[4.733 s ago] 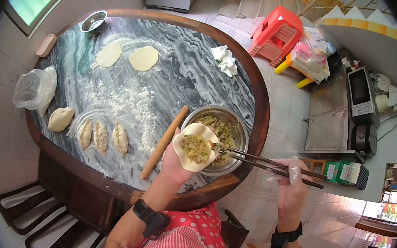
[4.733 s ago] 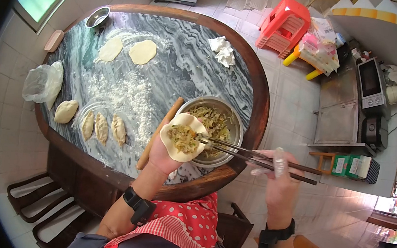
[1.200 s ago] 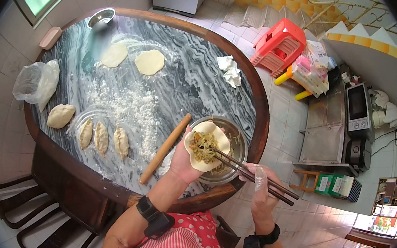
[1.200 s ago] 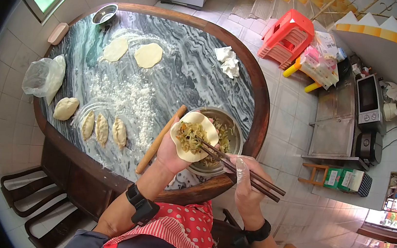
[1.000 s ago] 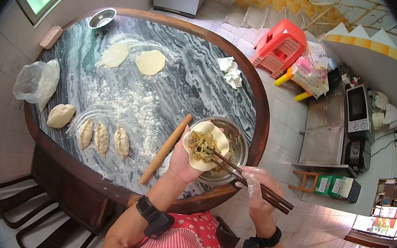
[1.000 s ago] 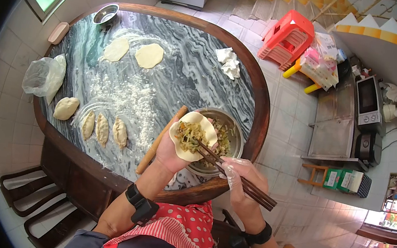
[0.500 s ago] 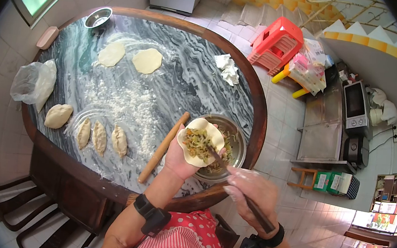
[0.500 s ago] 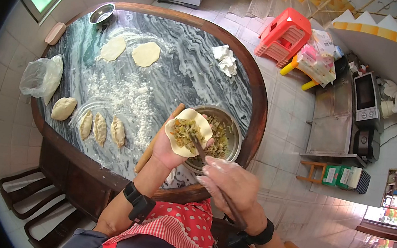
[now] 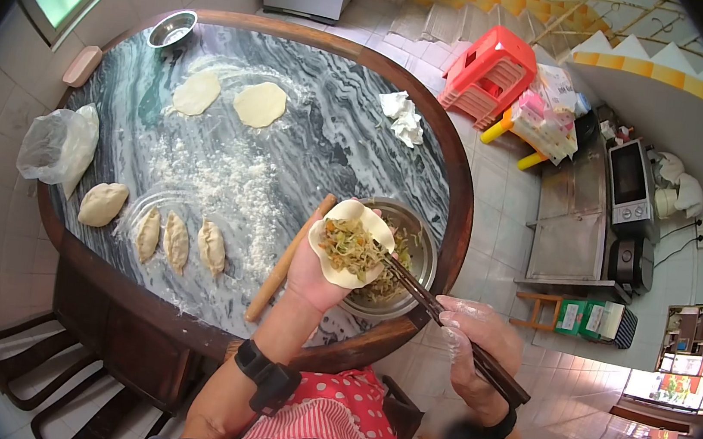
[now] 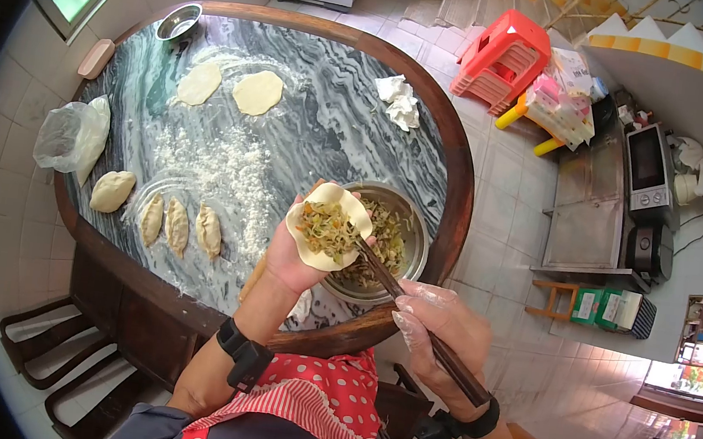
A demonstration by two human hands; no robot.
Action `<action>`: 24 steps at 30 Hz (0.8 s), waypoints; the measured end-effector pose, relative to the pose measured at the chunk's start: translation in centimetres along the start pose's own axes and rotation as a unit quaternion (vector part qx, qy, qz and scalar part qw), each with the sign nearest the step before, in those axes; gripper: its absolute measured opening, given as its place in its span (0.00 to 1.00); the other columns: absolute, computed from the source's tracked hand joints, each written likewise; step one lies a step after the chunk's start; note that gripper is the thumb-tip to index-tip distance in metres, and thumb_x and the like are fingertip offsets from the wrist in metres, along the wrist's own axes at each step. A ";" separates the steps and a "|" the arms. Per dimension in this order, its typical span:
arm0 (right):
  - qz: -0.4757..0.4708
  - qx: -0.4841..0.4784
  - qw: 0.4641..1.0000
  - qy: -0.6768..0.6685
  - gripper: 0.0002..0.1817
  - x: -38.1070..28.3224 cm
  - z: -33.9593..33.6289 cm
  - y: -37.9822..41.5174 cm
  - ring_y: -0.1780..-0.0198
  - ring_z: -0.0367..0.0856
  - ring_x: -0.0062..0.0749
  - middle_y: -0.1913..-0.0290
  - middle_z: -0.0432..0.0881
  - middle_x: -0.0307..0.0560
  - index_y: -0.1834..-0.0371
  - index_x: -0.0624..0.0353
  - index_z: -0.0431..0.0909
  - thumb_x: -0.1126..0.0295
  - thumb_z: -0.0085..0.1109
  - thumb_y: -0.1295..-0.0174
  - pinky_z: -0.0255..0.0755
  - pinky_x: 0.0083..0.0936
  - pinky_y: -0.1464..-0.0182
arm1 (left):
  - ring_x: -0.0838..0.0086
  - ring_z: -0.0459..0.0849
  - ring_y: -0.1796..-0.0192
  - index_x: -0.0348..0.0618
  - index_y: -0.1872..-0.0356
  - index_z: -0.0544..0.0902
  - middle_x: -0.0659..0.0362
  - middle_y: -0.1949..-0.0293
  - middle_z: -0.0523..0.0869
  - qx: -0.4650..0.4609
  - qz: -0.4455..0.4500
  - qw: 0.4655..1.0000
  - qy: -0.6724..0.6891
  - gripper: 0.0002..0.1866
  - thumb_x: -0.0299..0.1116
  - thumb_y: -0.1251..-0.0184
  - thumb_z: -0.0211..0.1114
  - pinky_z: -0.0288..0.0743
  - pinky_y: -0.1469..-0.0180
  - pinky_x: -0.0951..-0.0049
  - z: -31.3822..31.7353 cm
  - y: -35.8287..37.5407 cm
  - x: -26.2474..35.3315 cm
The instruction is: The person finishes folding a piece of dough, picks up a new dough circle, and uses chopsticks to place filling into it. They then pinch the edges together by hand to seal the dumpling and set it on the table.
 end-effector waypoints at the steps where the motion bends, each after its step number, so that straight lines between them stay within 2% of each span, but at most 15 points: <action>1: 0.000 0.000 1.000 0.000 0.09 0.0 0.1 0.0 0.60 0.87 0.46 0.58 0.85 0.59 0.60 0.64 0.80 0.79 0.66 0.44 0.80 0.29 0.58 | 0.52 0.74 0.36 0.54 0.39 0.75 0.50 0.38 0.76 -0.010 0.000 1.000 0.009 0.25 0.53 0.21 0.35 0.64 0.35 0.33 0.2 0.0 0.0; 7: -0.072 -0.028 0.995 0.064 0.14 -1.2 2.2 0.7 0.61 0.87 0.46 0.61 0.85 0.56 0.60 0.63 0.80 0.79 0.70 0.51 0.82 0.32 0.62 | 0.51 0.73 0.35 0.48 0.39 0.74 0.49 0.37 0.75 -0.005 0.016 1.000 0.016 0.28 0.54 0.21 0.34 0.62 0.33 0.34 0.7 0.3 0.1; 9: -0.064 -0.028 0.996 0.057 0.12 -1.5 2.6 0.4 0.61 0.87 0.46 0.60 0.85 0.57 0.59 0.62 0.80 0.78 0.68 0.48 0.81 0.31 0.61 | 0.51 0.73 0.35 0.48 0.39 0.74 0.49 0.36 0.75 -0.006 0.010 1.000 0.026 0.28 0.54 0.21 0.34 0.61 0.33 0.34 0.9 0.4 0.0; 10: -0.056 -0.028 0.997 0.050 0.11 -1.6 2.8 0.2 0.61 0.87 0.47 0.60 0.86 0.58 0.59 0.60 0.79 0.77 0.66 0.45 0.80 0.31 0.60 | 0.51 0.73 0.35 0.50 0.38 0.74 0.50 0.36 0.75 0.002 0.005 1.000 0.025 0.27 0.54 0.21 0.34 0.61 0.33 0.33 0.8 0.4 -0.2; 14: -0.051 -0.068 0.995 0.055 0.11 -1.9 3.0 -1.0 0.61 0.87 0.46 0.59 0.85 0.58 0.59 0.61 0.80 0.77 0.66 0.45 0.80 0.31 0.60 | 0.51 0.73 0.35 0.58 0.38 0.74 0.52 0.37 0.75 0.022 0.010 0.999 0.021 0.25 0.54 0.21 0.35 0.63 0.35 0.32 0.8 0.7 -0.6; 16: -0.070 -0.069 0.994 0.056 0.15 -1.8 2.2 -1.1 0.60 0.87 0.45 0.59 0.85 0.56 0.59 0.61 0.80 0.79 0.70 0.51 0.81 0.31 0.62 | 0.50 0.74 0.35 0.60 0.38 0.74 0.52 0.37 0.76 0.027 0.012 0.999 0.018 0.24 0.54 0.21 0.35 0.64 0.36 0.32 0.9 0.9 -0.5; 18: -0.060 -0.062 0.995 0.056 0.15 -2.8 1.3 -1.6 0.60 0.87 0.45 0.59 0.85 0.56 0.59 0.61 0.80 0.79 0.70 0.51 0.81 0.30 0.62 | 0.50 0.74 0.36 0.61 0.39 0.74 0.52 0.38 0.76 0.032 0.015 0.999 0.014 0.24 0.54 0.21 0.35 0.65 0.37 0.31 0.8 0.8 -0.3; 21: -0.045 -0.051 0.997 0.043 0.15 -2.9 1.4 -1.7 0.60 0.87 0.45 0.59 0.85 0.55 0.59 0.61 0.80 0.79 0.70 0.50 0.81 0.30 0.62 | 0.50 0.75 0.37 0.60 0.39 0.74 0.52 0.39 0.76 0.030 0.011 0.999 0.007 0.24 0.54 0.21 0.35 0.66 0.38 0.31 0.7 0.7 -0.2; 23: -0.041 -0.048 0.998 0.029 0.14 -3.1 1.5 -1.6 0.60 0.87 0.45 0.59 0.85 0.55 0.59 0.60 0.80 0.79 0.69 0.50 0.80 0.30 0.62 | 0.51 0.78 0.41 0.47 0.43 0.77 0.51 0.44 0.80 0.015 0.006 1.000 0.012 0.29 0.55 0.21 0.34 0.69 0.40 0.34 1.2 0.8 -0.4; 24: -0.023 -0.057 0.998 0.034 0.11 -3.0 1.6 -1.4 0.61 0.87 0.46 0.61 0.85 0.56 0.61 0.61 0.81 0.80 0.66 0.48 0.80 0.30 0.60 | 0.51 0.78 0.41 0.47 0.43 0.77 0.51 0.44 0.80 0.014 0.008 1.000 0.011 0.29 0.55 0.21 0.34 0.69 0.40 0.34 1.0 0.7 -0.3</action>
Point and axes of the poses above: each hand's wrist, its own y-axis away from the middle knuckle, its own z-axis out of the palm, x = y × z, the point moved 7 cm from there along -y, towards the middle knuckle
